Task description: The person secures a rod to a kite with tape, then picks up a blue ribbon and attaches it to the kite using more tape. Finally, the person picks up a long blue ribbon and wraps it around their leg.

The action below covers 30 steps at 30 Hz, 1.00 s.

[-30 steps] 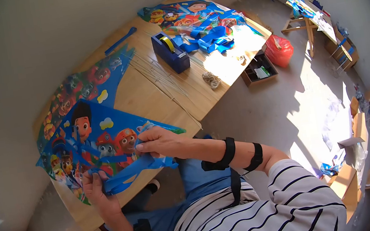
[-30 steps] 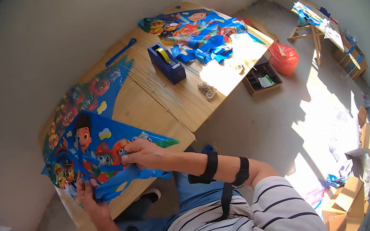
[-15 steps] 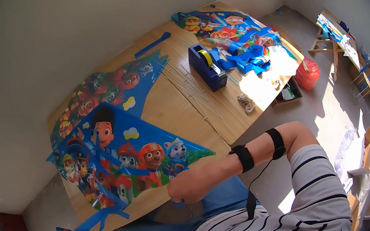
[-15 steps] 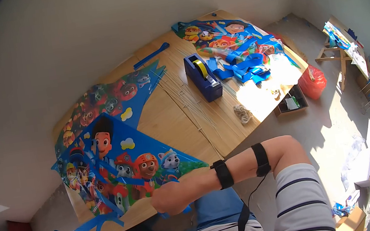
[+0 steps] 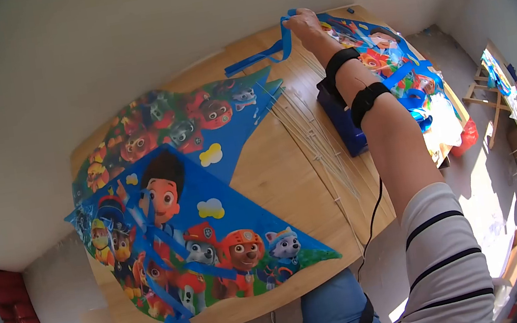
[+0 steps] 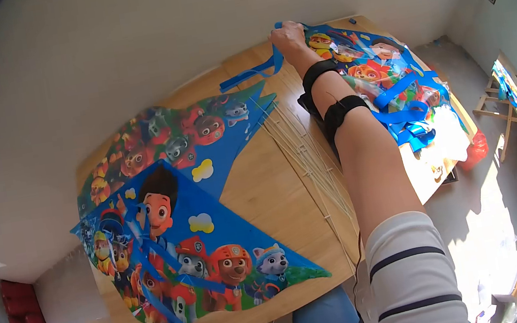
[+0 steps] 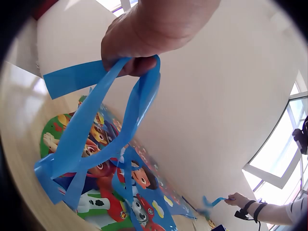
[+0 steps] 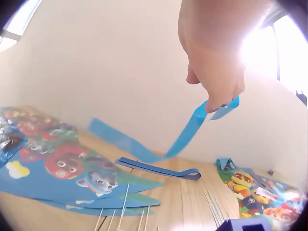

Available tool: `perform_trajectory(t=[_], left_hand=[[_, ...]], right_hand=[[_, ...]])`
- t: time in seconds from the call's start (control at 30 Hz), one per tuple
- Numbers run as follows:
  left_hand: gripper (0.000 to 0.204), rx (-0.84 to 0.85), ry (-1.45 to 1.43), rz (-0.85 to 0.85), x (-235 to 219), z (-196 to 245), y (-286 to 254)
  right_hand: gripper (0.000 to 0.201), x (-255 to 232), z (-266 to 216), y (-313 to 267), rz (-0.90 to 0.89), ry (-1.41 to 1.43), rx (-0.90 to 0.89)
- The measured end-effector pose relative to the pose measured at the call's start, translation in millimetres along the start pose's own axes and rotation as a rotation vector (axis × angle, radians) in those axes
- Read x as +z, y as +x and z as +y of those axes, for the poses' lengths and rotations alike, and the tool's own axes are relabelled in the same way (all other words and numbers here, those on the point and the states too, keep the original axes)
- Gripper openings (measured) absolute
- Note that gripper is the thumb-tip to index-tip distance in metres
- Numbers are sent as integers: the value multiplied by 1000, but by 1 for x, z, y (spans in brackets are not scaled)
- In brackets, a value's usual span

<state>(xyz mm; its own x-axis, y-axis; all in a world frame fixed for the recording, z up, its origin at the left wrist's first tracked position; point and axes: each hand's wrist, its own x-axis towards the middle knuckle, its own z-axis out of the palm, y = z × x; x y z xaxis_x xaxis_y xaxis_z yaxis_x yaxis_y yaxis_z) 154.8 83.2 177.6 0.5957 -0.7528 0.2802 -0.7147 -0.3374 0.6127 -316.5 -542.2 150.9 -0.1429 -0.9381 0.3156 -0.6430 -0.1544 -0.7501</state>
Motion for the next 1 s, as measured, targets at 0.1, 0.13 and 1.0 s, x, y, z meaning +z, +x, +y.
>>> perform_trajectory(t=[0.1,0.13,1.0], left_hand=[[22,-24,-74,-20,12,-8,6],[23,-62,-88,-30,15,-9,8],[7,-325,-1002,-92,30,48,-30]], right_hand=[[30,2,53,2,-137,-250,-394],[33,6,75,3,-157,-466,-595],[45,5,-132,-326,-978,877,41]])
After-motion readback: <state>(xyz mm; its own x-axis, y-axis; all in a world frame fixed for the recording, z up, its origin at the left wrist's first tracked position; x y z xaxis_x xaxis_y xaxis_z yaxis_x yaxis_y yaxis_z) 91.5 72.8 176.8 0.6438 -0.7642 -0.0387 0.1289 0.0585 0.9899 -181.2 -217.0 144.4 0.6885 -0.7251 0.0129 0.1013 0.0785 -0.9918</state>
